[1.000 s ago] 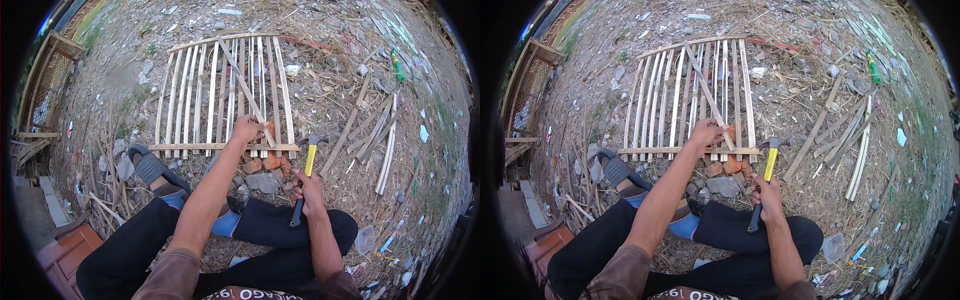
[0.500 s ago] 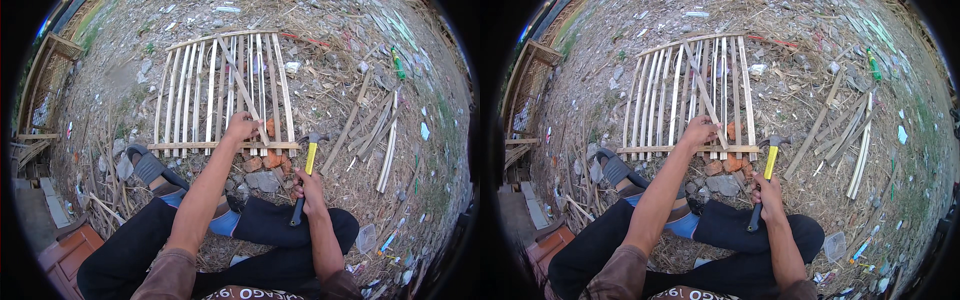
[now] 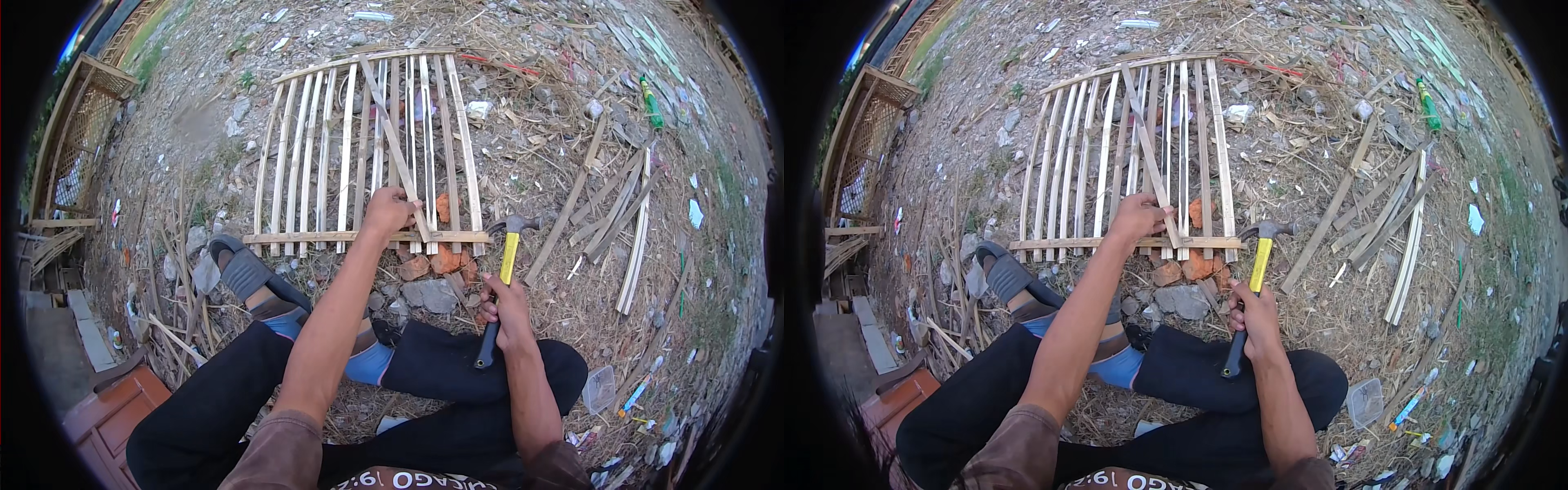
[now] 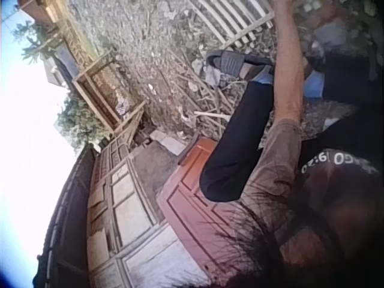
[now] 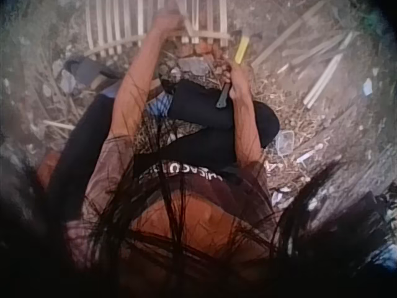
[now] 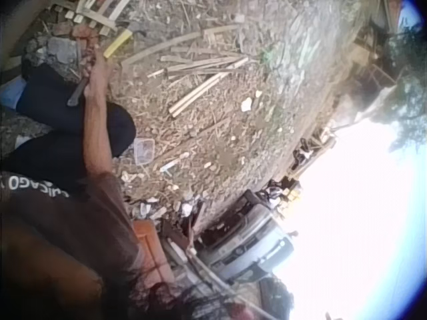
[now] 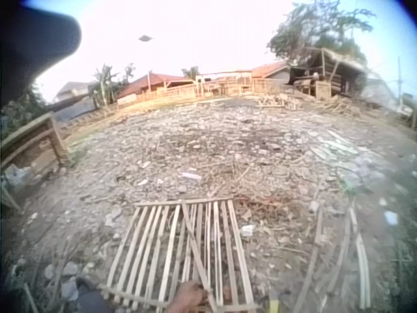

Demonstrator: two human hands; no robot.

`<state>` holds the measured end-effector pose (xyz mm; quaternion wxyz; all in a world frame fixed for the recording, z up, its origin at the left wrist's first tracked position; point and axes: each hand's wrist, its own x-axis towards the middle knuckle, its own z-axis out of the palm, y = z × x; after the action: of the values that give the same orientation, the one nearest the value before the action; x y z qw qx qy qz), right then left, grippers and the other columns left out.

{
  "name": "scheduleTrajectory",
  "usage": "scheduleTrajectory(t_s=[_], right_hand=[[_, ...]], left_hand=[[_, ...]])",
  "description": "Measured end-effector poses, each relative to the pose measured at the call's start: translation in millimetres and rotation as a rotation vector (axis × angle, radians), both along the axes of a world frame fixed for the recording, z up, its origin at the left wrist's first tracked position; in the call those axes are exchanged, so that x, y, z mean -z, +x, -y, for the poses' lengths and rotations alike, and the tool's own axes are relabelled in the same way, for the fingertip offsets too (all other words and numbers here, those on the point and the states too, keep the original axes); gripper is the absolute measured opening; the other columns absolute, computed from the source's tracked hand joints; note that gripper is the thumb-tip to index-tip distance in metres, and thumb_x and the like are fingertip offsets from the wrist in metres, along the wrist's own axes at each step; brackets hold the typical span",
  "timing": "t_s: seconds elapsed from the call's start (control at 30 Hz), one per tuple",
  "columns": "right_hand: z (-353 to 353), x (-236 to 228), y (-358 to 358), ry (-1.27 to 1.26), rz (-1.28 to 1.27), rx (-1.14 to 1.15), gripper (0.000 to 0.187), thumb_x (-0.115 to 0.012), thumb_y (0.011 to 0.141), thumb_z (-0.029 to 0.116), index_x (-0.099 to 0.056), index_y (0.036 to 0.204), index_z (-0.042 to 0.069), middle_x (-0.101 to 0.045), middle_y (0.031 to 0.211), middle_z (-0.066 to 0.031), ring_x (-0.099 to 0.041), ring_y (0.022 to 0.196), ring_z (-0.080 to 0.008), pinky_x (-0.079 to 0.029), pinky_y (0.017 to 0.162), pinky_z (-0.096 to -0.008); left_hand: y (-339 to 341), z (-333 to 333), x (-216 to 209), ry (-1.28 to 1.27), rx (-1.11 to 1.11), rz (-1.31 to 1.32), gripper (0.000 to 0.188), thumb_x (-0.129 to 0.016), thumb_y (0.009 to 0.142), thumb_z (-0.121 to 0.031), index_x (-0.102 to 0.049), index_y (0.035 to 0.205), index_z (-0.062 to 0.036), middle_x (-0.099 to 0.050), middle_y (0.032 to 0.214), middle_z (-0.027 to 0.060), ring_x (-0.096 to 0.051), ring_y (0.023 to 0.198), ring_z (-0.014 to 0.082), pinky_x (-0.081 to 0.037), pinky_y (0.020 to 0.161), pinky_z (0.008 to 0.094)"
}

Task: The person assembles a bamboo lattice structure on the ground, hammering small wooden slats into a rectangular frame and arranging thin bamboo strips into a star shape.

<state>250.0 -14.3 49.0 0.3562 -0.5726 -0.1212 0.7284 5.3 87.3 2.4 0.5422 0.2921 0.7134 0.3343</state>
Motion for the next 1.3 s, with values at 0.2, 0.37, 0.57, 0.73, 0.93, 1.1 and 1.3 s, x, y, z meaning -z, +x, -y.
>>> scheduleTrajectory(t_s=[0.2,0.37,0.57,0.73,0.93,1.1,1.3], right_hand=[[-0.3,1.7,1.1,-0.007,0.005,-0.005,0.018,-0.063,0.093,0.013,-0.046,0.092,0.009,-0.051,0.068,-0.0015,-0.039,0.045,-0.0039,-0.030,0.037,-0.0203],[-0.6,0.4,1.0,-0.014,0.004,-0.005,0.018,-0.063,0.093,0.014,-0.046,0.092,0.009,-0.051,0.068,-0.0011,-0.039,0.045,-0.0038,-0.030,0.037,-0.0205],[0.7,-0.4,-0.2,0.011,0.025,-0.016,0.018,-0.063,0.094,0.015,-0.047,0.090,0.009,-0.051,0.068,-0.0004,-0.039,0.044,-0.0039,-0.030,0.037,-0.0205],[-0.7,3.0,2.5,0.153,0.242,-0.058,0.017,-0.063,0.094,0.016,-0.048,0.092,0.008,-0.052,0.064,-0.0016,-0.045,0.047,-0.0071,-0.035,0.039,-0.0249],[-20.1,22.3,23.4,0.588,1.212,-0.217,0.022,-0.062,0.091,0.016,-0.048,0.101,0.002,-0.062,0.070,-0.0200,-0.063,0.065,-0.0377,-0.046,0.060,-0.0505],[-17.3,30.7,24.0,0.482,1.330,-0.395,0.026,-0.060,0.088,0.015,-0.049,0.108,0.001,-0.064,0.081,-0.0260,-0.064,0.078,-0.0474,-0.048,0.068,-0.0570],[-14.3,31.4,31.1,0.503,1.342,-0.492,0.031,-0.065,0.085,0.022,-0.057,0.106,0.001,-0.066,0.092,-0.0217,-0.066,0.079,-0.0431,-0.052,0.070,-0.0521]], left_hand=[[-5.9,-1.1,8.7,0.041,0.042,-0.032,0.035,-0.074,0.084,-0.005,-0.061,0.113,0.0105,-0.070,0.089,0.0116,-0.069,0.077,0.0176,-0.060,0.062,0.0275],[-5.3,0.5,18.1,0.089,0.001,-0.052,0.045,-0.076,0.081,-0.005,-0.058,0.120,0.0099,-0.071,0.087,0.0136,-0.070,0.075,0.0171,-0.060,0.061,0.0276],[-5.6,1.9,13.5,0.075,0.038,-0.126,0.052,-0.080,0.078,-0.009,-0.056,0.121,0.0083,-0.071,0.083,0.0142,-0.070,0.070,0.0171,-0.057,0.060,0.0292],[-4.9,9.2,-3.8,0.080,0.119,-0.357,0.051,-0.083,0.077,-0.024,-0.056,0.110,0.0036,-0.070,0.082,0.0168,-0.070,0.071,0.0255,-0.053,0.065,0.0372],[-12.4,8.8,-32.4,0.207,0.167,-0.592,0.049,-0.072,0.085,-0.042,-0.061,0.107,0.0009,-0.066,0.080,0.0123,-0.065,0.073,0.0243,-0.050,0.069,0.0390],[-73.3,9.7,-70.4,0.242,0.246,-0.492,0.035,-0.067,0.090,-0.029,-0.064,0.110,-0.0001,-0.067,0.090,0.0085,-0.063,0.078,0.0143,-0.049,0.068,0.0292],[-191.8,28.9,-106.4,0.282,0.414,-0.705,0.022,-0.064,0.092,-0.018,-0.060,0.107,-0.0020,-0.060,0.085,0.0037,-0.055,0.071,0.0109,-0.046,0.064,0.0278]])
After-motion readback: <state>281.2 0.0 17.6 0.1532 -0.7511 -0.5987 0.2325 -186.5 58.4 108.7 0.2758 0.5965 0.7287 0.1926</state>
